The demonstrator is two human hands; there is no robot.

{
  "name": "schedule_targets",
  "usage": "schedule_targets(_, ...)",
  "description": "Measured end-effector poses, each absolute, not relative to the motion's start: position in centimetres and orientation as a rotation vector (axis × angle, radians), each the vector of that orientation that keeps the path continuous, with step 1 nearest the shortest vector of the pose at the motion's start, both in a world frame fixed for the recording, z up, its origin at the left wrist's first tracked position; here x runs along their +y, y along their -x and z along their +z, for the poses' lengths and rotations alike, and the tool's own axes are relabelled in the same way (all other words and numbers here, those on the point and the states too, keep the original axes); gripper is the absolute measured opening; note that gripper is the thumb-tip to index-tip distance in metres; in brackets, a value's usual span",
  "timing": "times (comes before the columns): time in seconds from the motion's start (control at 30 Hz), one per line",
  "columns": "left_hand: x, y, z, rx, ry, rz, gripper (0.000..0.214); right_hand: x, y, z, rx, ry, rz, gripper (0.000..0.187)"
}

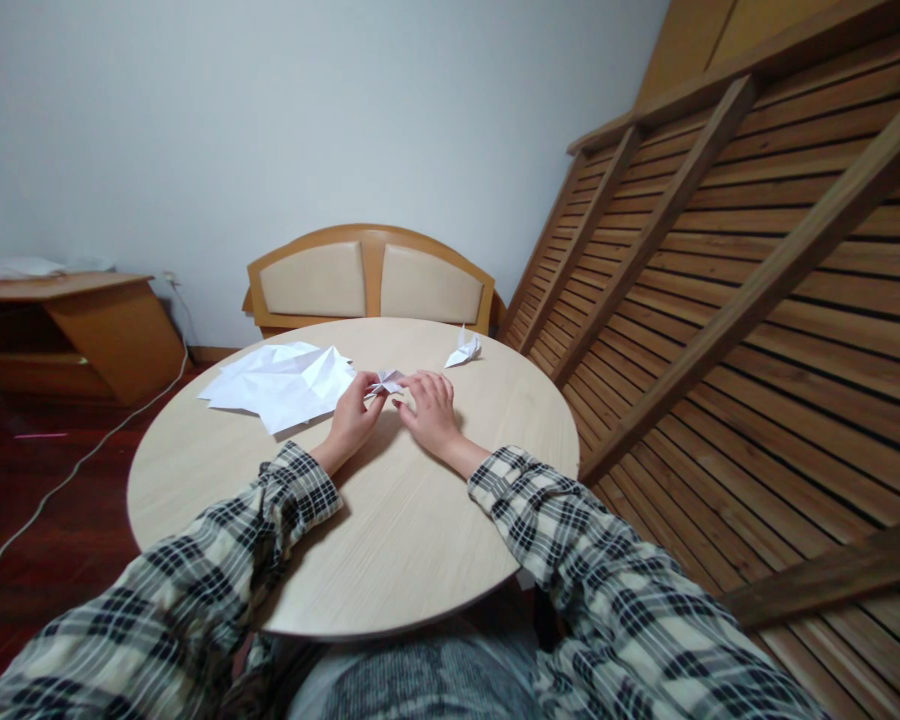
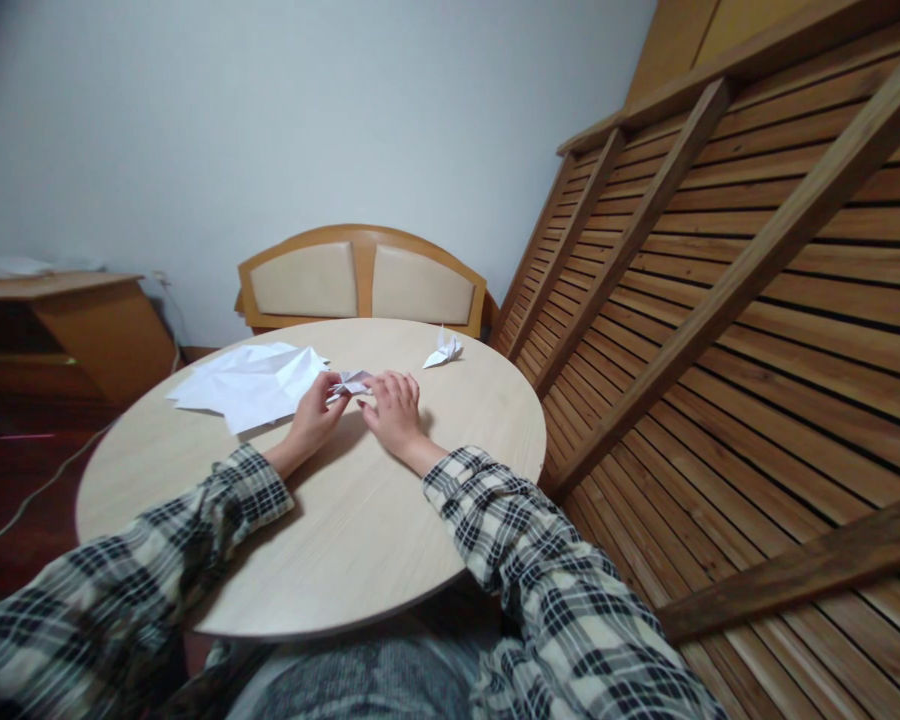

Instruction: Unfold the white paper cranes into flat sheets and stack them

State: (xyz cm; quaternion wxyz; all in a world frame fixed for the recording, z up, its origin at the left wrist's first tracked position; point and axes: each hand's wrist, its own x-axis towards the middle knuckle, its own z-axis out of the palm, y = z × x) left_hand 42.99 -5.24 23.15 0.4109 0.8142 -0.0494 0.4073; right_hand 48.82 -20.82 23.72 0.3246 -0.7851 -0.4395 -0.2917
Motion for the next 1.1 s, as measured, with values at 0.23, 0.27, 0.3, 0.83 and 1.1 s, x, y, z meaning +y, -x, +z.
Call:
schedule_targets(0.23, -5.6, -42.4, 23.6, -0.121, -2.157, 1.003, 0.011, -20.7, -48.9, 23.9, -1.159, 2.038, -0.601, 0.018)
schedule_targets(0.27, -5.7, -42.3, 23.7, -0.130, -2.169, 0.998, 0.012, -20.7, -49.0, 23.9, -1.148, 2.034, -0.580, 0.016)
schedule_targets(0.3, -5.7, -42.2, 23.7, -0.137, -2.179, 0.998, 0.012, -20.7, -49.0, 23.9, -1.138, 2.026, -0.560, 0.014)
schedule_targets(0.83, -5.8, -42.1, 23.8, -0.181, -1.930, 0.796, 0.029, -20.0, -50.6, 22.0, -0.995, 1.654, -0.277, 0.036)
schedule_targets(1.1, -5.6, -42.3, 23.4, -0.226, -1.916, 0.744, 0.040, -20.0, -50.6, 22.1, -0.984, 1.602, -0.236, 0.033)
